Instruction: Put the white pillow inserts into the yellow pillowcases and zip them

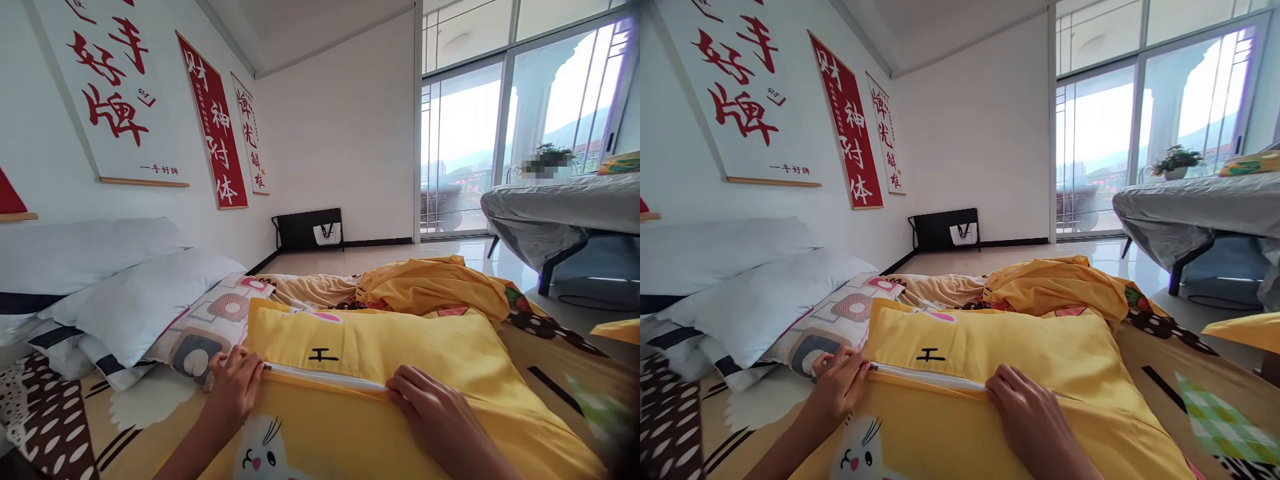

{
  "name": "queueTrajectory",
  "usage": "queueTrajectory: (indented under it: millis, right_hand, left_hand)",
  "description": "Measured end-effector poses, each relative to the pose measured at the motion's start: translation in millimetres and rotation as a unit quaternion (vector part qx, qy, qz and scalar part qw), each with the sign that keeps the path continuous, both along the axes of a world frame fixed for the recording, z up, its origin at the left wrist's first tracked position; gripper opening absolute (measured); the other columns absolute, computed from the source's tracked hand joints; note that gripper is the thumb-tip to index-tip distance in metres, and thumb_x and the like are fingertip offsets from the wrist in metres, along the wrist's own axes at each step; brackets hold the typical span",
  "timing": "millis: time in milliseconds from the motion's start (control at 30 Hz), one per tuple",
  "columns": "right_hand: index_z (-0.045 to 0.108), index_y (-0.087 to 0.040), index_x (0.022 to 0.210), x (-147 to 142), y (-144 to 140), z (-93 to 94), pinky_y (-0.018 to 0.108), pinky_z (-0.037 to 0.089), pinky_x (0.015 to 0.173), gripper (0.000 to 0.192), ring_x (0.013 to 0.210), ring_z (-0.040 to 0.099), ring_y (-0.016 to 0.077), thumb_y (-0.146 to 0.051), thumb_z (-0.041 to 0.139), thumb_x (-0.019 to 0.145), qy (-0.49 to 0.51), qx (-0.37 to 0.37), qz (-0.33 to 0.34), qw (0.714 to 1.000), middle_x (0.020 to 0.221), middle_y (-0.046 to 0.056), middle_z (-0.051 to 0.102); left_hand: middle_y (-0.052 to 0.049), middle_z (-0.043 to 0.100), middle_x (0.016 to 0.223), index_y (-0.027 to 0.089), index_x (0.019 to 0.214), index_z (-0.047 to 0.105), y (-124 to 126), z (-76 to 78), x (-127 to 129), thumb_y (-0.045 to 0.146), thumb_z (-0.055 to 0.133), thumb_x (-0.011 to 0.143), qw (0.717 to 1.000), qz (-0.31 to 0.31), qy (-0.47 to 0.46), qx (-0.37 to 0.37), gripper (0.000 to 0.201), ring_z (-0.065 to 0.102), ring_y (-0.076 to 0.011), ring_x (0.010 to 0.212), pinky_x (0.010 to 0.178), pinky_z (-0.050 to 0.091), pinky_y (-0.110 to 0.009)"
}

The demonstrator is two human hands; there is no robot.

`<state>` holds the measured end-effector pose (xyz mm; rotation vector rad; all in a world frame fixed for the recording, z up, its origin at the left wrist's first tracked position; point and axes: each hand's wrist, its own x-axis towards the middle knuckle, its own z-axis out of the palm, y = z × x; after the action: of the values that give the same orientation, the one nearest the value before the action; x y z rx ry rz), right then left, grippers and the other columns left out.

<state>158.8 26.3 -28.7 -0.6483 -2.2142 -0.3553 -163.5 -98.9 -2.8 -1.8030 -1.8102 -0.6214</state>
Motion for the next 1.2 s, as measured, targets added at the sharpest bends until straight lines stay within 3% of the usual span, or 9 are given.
queueTrajectory:
  millis: [200, 367, 500, 733, 867, 967, 1067, 1200]
  right_hand:
    - [0.061, -0.024, 0.074, 1.2, 0.7, 0.6, 0.021, 0.043, 0.051, 0.041, 0.060, 0.063, 0.0118, -0.025, 0.029, 0.099, 0.005, 0.015, 0.002, 1.000, 0.071, 0.000, 0.063]
    - [0.060, -0.025, 0.073, 1.9, 1.1, 1.1, 0.021, 0.041, 0.047, 0.040, 0.057, 0.063, 0.0118, -0.027, 0.029, 0.099, 0.007, 0.025, -0.002, 1.000, 0.070, 0.000, 0.063]
    - [0.061, -0.025, 0.073, 1.3, 1.1, 2.4, 0.021, 0.042, 0.046, 0.040, 0.057, 0.064, 0.0120, -0.026, 0.029, 0.098, 0.009, 0.031, 0.002, 0.999, 0.070, -0.001, 0.063]
    - [0.061, -0.025, 0.072, 3.1, -1.4, 5.7, 0.021, 0.043, 0.046, 0.041, 0.056, 0.064, 0.0113, -0.024, 0.030, 0.098, 0.004, 0.024, 0.012, 1.000, 0.069, -0.001, 0.063]
    - [0.062, -0.025, 0.073, 2.1, -5.1, 9.3, 0.021, 0.043, 0.046, 0.042, 0.055, 0.063, 0.0104, -0.025, 0.029, 0.098, 0.011, 0.021, 0.014, 1.000, 0.069, -0.001, 0.063]
    - [0.066, -0.026, 0.088, -0.4, -8.5, 9.6, 0.023, 0.044, 0.048, 0.036, 0.060, 0.064, 0.0125, -0.031, 0.032, 0.098, 0.028, 0.046, 0.007, 0.999, 0.078, 0.002, 0.067]
    - [0.064, -0.026, 0.106, -4.5, -10.5, 5.4, 0.029, 0.048, 0.061, 0.030, 0.075, 0.064, 0.0180, -0.038, 0.038, 0.096, 0.026, 0.080, 0.009, 0.996, 0.092, 0.006, 0.068]
    - [0.060, -0.024, 0.108, -19.8, -15.1, 1.8, 0.035, 0.045, 0.077, 0.021, 0.090, 0.059, 0.0219, -0.029, 0.048, 0.091, -0.017, 0.051, 0.047, 0.997, 0.103, 0.007, 0.065]
  left_hand:
    - [-0.002, 0.065, 0.079, 0.021, 0.078, 0.057, 0.3, 3.2, -1.8, 0.022, 0.034, 0.091, 0.996, 0.041, -0.064, -0.042, 0.026, 0.053, -0.0218, 0.084, 0.077, 0.025, -0.038]
    - [-0.003, 0.064, 0.079, 0.020, 0.075, 0.054, -1.2, 5.8, -5.9, 0.027, 0.032, 0.090, 0.983, 0.050, -0.130, -0.122, 0.027, 0.055, -0.0213, 0.083, 0.081, 0.028, -0.041]
    - [-0.005, 0.063, 0.081, 0.020, 0.076, 0.053, -0.5, 8.3, -9.9, 0.030, 0.030, 0.090, 0.978, 0.074, -0.139, -0.137, 0.029, 0.056, -0.0233, 0.086, 0.083, 0.028, -0.044]
    - [-0.004, 0.064, 0.084, 0.021, 0.075, 0.051, 9.5, 9.4, -23.6, 0.039, 0.034, 0.086, 0.950, 0.062, -0.230, -0.203, 0.027, 0.057, -0.0231, 0.088, 0.089, 0.030, -0.044]
    - [-0.003, 0.065, 0.083, 0.021, 0.074, 0.051, 14.7, 2.5, -29.5, 0.039, 0.035, 0.085, 0.951, 0.054, -0.238, -0.192, 0.026, 0.057, -0.0223, 0.087, 0.088, 0.033, -0.042]
    - [-0.002, 0.062, 0.075, 0.021, 0.072, 0.048, 15.9, -1.6, -30.0, 0.040, 0.033, 0.088, 0.960, 0.011, -0.228, -0.160, 0.029, 0.055, -0.0195, 0.076, 0.078, 0.037, -0.036]
    - [-0.002, 0.058, 0.069, 0.021, 0.072, 0.046, 14.1, -1.6, -27.2, 0.040, 0.030, 0.091, 0.966, -0.028, -0.213, -0.140, 0.031, 0.052, -0.0175, 0.068, 0.070, 0.038, -0.032]
    - [-0.003, 0.060, 0.079, 0.020, 0.079, 0.049, 9.0, 3.7, -20.6, 0.032, 0.026, 0.094, 0.980, -0.020, -0.155, -0.125, 0.030, 0.055, -0.0185, 0.075, 0.080, 0.035, -0.037]
